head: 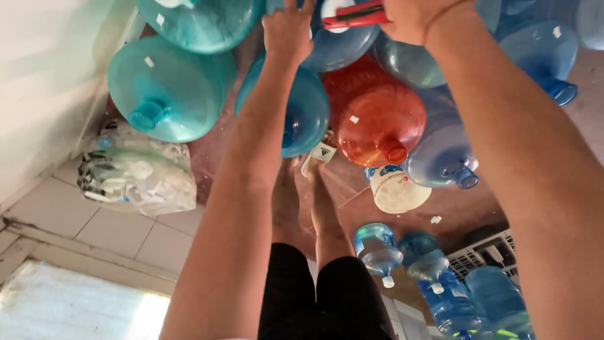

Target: Removing plastic seals and caps from large water jugs using a prying tool and collecting them in a bucket.

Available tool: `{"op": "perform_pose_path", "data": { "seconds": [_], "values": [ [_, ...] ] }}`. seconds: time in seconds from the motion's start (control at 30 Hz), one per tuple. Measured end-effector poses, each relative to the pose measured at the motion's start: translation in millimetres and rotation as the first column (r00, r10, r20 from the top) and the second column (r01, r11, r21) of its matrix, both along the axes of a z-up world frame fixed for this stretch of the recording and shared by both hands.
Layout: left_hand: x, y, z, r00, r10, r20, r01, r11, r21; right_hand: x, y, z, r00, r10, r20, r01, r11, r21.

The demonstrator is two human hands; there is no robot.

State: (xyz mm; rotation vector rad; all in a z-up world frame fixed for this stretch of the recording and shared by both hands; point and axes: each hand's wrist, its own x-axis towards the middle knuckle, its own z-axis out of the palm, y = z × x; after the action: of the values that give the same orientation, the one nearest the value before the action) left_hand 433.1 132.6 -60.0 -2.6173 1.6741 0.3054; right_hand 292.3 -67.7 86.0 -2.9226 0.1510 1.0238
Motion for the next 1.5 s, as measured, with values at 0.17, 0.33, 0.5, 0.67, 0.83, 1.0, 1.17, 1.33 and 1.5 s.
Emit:
{"op": "perform_pose_path", "data": {
  "seconds": [0.17,0.33,0.5,0.67,0.83,1.0,1.17,1.33,1.5],
  "values": [
    [-25,-15,-32,0.971,0.237,-0.016,-0.230,0.957,0.176,52,52,38,0.329,-0.845,-0.421,0.944,0.302,0.133],
    [-17,-15,-17,0.959,0.278,-0.060,-0.249,0.921,0.300,32,138,-27,-0.002,-0.994,-0.109,0.969,-0.029,0.244],
    [-24,-8,-15,0.961,0.250,-0.119,-0.187,0.903,0.387,8,179,-62,-0.098,-0.993,0.070,0.906,-0.060,0.419],
    [-23,-8,-9,0.976,0.189,-0.109,-0.148,0.940,0.307,-29,190,-116,-0.114,-0.949,0.294,0.643,0.156,0.750],
    [-18,4,-12,0.968,0.176,-0.178,-0.135,0.966,0.221,-58,204,-86,-0.104,-0.962,0.251,0.520,0.162,0.839],
    [-14,93,82,0.468,0.215,-0.857,-0.321,0.945,0.062,-93,218,18,-0.048,-0.978,-0.202,0.408,-0.204,0.890],
    [-26,197,254,-0.109,0.123,-0.986,-0.374,0.914,0.155,-104,235,74,0.403,-0.793,-0.458,0.569,-0.175,0.803],
    [-41,256,267,-0.229,0.153,-0.961,-0.445,0.862,0.243,-15,248,178,0.593,-0.543,-0.594,0.746,0.093,0.660],
    [44,287,229,-0.293,0.351,-0.889,-0.810,0.403,0.426,57,238,148,0.569,-0.549,-0.613,0.803,0.207,0.559]
  ]
}}
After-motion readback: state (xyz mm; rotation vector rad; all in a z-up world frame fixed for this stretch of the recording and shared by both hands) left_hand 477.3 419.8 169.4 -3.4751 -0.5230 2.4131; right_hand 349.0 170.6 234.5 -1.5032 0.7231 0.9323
